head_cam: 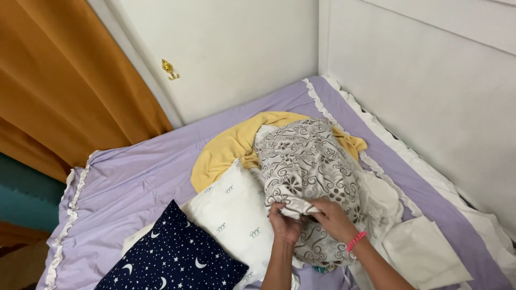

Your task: The person folds a patterned pillowcase on a bed. They smooth the fabric, fold the edges inward, and tuck the corners to create a neat, rectangular shape. The pillowcase is then placed on top of other bedding items.

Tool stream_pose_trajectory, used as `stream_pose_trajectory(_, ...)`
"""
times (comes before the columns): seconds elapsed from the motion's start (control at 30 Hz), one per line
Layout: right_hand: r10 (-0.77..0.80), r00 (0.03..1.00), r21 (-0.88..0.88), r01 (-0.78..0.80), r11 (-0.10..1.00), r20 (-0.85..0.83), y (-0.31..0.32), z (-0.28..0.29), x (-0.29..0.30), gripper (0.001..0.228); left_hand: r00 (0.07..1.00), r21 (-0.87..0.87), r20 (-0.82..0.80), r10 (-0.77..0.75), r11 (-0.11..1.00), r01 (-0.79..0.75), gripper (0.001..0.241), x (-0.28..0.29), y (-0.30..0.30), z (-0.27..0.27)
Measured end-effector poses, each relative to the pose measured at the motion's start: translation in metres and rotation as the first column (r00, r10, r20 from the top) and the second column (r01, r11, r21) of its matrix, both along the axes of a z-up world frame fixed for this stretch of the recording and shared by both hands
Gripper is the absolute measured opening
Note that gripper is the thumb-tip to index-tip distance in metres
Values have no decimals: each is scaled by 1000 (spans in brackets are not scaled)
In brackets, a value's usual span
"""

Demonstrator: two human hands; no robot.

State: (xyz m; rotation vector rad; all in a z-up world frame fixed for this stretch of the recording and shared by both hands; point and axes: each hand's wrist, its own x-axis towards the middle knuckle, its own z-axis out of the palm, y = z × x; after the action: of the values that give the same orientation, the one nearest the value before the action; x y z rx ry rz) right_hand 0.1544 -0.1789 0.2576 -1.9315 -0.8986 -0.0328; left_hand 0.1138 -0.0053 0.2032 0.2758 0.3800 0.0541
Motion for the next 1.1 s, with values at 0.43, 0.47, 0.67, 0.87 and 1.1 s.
stream_pose_trajectory(0.43, -288, 945, -388, 327, 862, 155, -12, 39, -19, 48, 994, -145, 110, 21, 989, -5, 53, 3, -18, 21)
stream_pose_trajectory(0.47, -311, 921, -321, 376, 869, 236, -16, 33, -15, 41, 995, -163, 100, 27, 987, -10, 54, 1, -21, 30)
stream_pose_trajectory(0.67, -580, 720, -183, 674, 716, 382, -40, 5, -13, 51, 992, -254, 88, 92, 965, -67, 58, 3, -25, 57)
stream_pose_trajectory(0.87, -663, 695, -412, 710, 571, 279, -81, -86, -25, 60, 979, -316, 26, 200, 931, -182, 54, 11, -3, 30)
stream_pose_trajectory(1.1, -638, 724, -65, 673, 736, 263, -24, -22, -47, 99, 994, -322, 62, 95, 944, -70, 55, -5, -44, 52)
